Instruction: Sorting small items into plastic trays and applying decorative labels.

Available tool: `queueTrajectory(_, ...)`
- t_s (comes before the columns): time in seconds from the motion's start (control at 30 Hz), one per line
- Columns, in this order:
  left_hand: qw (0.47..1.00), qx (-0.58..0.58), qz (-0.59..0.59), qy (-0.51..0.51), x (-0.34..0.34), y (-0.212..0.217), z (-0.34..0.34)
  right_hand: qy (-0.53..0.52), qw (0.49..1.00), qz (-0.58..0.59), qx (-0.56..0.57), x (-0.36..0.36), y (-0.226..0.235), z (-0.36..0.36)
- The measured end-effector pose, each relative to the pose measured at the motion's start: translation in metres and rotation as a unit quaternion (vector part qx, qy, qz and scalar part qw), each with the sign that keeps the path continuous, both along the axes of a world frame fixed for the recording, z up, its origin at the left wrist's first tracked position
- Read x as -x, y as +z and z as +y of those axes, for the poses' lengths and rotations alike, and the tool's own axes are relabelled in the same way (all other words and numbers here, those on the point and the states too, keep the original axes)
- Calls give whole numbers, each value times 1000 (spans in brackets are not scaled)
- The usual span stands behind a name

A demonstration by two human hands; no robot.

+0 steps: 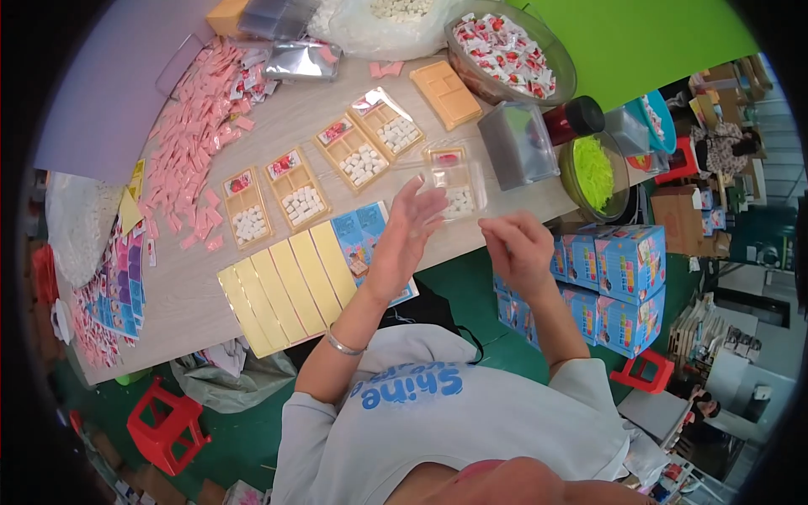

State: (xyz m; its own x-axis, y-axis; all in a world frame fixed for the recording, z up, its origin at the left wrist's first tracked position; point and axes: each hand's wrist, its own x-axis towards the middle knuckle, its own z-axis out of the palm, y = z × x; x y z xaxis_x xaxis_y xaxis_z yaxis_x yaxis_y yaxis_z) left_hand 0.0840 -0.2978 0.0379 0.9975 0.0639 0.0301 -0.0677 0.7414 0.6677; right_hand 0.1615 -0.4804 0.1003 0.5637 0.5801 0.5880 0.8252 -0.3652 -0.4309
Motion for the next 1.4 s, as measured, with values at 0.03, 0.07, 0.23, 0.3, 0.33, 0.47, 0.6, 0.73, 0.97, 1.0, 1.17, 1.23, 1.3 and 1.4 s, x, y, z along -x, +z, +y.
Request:
queueTrajectory(0.03,1000,-1,4,1,-4,-1,-4,12,997,74,33,-1,-5,-2)
queueTrajectory(0.07,1000,8,18,-9,-10,-1,-11,15,996,80,34,0,-14,8)
queueTrajectory(0.23,991,40,106,73,-36,-16,4,63,995,81,15,-15,-58,69)
queueTrajectory(0.3,991,15,109,75,-25,-2,19,59,995,3,75,-7,-41,73)
queueTrajectory(0.33,991,-8,108,74,-20,3,24,52,986,-77,135,-5,-34,74)
queueTrajectory(0.47,974,-101,142,142,-7,-12,44,20,973,-197,119,-18,-20,60)
queueTrajectory(0.6,980,-128,133,79,-10,4,46,112,959,-216,142,-39,-10,21)
queueTrajectory(0.73,991,-39,88,97,-1,26,52,-70,954,-229,179,-71,0,-24)
queueTrajectory(0.97,856,-389,185,288,68,-42,96,-149,947,-92,269,-99,-14,-52)
queueTrajectory(1.0,851,-390,192,294,78,-47,96,-129,956,-58,258,-100,-14,-46)
queueTrajectory(1.17,574,-786,162,162,106,-51,84,-94,961,4,260,-108,-29,-55)
queueTrajectory(1.23,498,-838,186,124,112,-50,77,-93,965,19,246,-110,-36,-61)
queueTrajectory(1.3,495,-844,182,99,118,-57,71,-115,956,-37,266,-107,-38,-56)
queueTrajectory(1.4,474,-851,197,109,123,-61,62,-158,922,-137,327,-90,-30,-38)
